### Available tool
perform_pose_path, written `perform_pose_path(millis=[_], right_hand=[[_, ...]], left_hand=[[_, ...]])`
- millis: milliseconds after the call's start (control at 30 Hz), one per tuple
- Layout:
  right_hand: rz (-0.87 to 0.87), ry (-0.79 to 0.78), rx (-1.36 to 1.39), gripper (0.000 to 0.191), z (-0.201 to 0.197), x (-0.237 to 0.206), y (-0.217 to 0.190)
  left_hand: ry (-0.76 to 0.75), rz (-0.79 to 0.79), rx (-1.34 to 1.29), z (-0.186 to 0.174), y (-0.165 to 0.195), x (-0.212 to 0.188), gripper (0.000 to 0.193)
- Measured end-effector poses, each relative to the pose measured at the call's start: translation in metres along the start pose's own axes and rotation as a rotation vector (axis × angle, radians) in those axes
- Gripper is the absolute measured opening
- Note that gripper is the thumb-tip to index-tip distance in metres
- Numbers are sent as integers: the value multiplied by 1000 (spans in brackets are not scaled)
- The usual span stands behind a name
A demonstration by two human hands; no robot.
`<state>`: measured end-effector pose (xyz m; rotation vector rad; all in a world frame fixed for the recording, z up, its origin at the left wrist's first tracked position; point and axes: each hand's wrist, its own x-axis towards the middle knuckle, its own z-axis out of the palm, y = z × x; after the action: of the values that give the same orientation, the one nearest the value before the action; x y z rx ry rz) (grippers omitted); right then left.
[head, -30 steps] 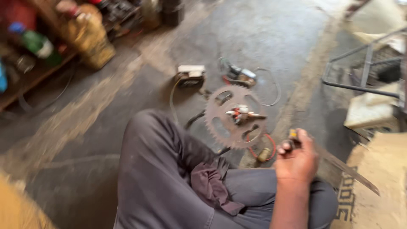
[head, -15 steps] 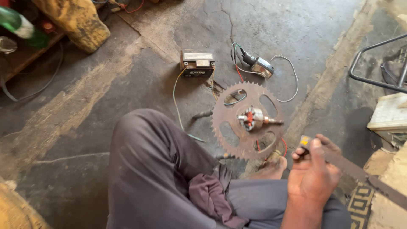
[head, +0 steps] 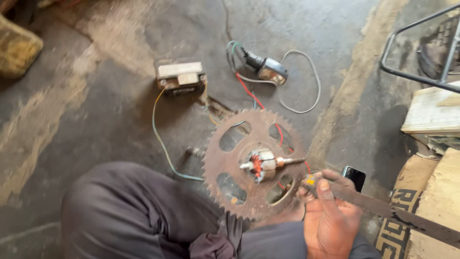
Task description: The person sits on the workshop floor holding a motor armature with a threaded shaft against a large sprocket gear, and repeatedly files the threaded shaft using a long flat file blade, repositioning the part between strokes.
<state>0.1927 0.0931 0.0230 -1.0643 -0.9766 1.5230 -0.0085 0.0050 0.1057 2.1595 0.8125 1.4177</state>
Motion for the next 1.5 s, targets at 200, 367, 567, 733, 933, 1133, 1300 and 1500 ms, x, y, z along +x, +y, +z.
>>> perform_pose_path(millis=[200, 367, 567, 733, 933, 1133, 1300, 1500], right_hand=[[119, 41, 52, 27, -18, 5, 18], [82, 98, -98, 30, -16, 9, 29], [-88, 126, -207, 23, 10, 9, 40], [-5, 63, -186, 15, 12, 14, 40], [66, 228, -350, 18, 21, 14, 45], [66, 207, -645, 23, 28, 11, 43], [-6, 188, -712, 20, 26, 11, 46], [-83, 120, -827, 24, 24, 7, 47]], left_hand=[[325, -642, 549, -32, -29, -21, 85], [240, -765, 584, -4, -56, -43, 89], [227, -757, 578, 10, -65, -49, 85], [219, -776, 579, 12, -67, -48, 84], [225, -748, 591, 16, -72, -52, 80], [249, -714, 601, 19, -76, -55, 84], [234, -713, 577, 19, -77, -57, 87], [256, -710, 585, 19, -76, -57, 82]])
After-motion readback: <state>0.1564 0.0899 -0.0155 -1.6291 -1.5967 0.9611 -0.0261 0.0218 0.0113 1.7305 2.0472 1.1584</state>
